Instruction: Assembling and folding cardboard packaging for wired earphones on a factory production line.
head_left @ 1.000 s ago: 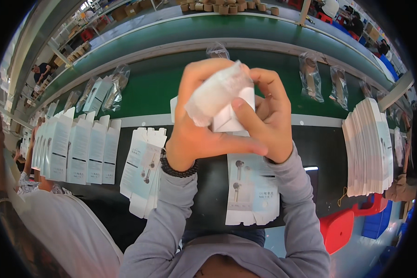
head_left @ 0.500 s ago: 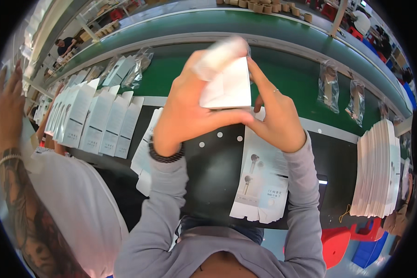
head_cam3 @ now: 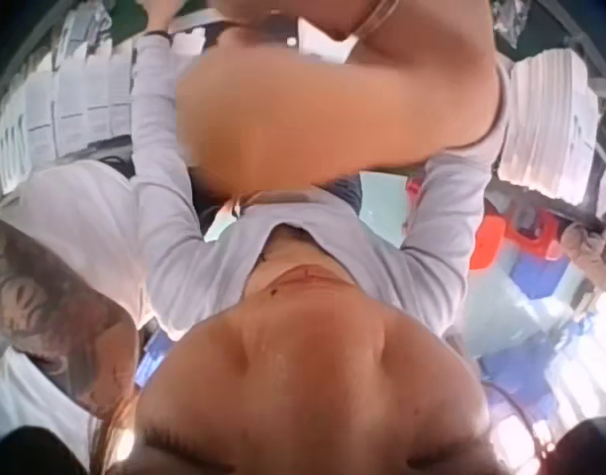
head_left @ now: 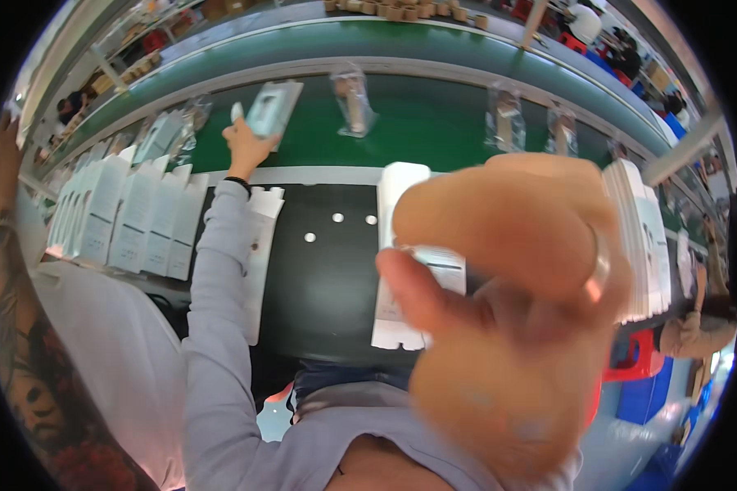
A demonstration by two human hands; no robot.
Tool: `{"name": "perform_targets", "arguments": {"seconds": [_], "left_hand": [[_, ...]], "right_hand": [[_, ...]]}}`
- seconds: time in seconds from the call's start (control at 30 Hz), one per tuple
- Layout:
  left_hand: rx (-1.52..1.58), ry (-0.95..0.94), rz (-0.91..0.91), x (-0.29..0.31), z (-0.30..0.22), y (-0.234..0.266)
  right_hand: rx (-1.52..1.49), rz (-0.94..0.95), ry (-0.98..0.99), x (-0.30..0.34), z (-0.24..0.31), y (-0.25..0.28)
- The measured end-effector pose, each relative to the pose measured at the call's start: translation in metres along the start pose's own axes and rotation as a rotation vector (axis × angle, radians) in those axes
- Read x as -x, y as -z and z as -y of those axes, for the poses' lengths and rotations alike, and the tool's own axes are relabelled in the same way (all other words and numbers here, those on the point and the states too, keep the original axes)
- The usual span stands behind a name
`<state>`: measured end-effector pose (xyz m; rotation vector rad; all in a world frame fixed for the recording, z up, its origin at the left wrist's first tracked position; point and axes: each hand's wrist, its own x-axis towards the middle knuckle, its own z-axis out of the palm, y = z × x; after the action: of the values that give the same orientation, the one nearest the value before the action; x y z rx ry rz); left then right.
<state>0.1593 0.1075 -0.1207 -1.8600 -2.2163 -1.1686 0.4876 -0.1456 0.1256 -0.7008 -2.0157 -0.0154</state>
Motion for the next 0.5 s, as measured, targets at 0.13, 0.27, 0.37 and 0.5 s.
{"name": "perform_targets", "arguments": {"seconds": [0.13, 0.27, 0.37, 0.5], "left_hand": [[-0.184, 0.073, -0.097, 0.011, -0.018, -0.006], [-0.176, -0.117, -0.276, 0.005, -0.04, -0.003], [-0.124, -0.183, -0.264, 0.014, -0.074, 0.014], [-0.09, -0.252, -0.27, 0.018, -0.084, 0.02]], "right_hand": [[0.122, -0.023, -0.203, 0.004, 0.001, 0.006], [0.14, 0.087, -0.202, 0.019, 0.015, 0.017], [0.125, 0.154, -0.202, 0.029, 0.016, 0.025], [0.054, 0.215, -0.17, 0.032, 0.02, 0.033]]}}
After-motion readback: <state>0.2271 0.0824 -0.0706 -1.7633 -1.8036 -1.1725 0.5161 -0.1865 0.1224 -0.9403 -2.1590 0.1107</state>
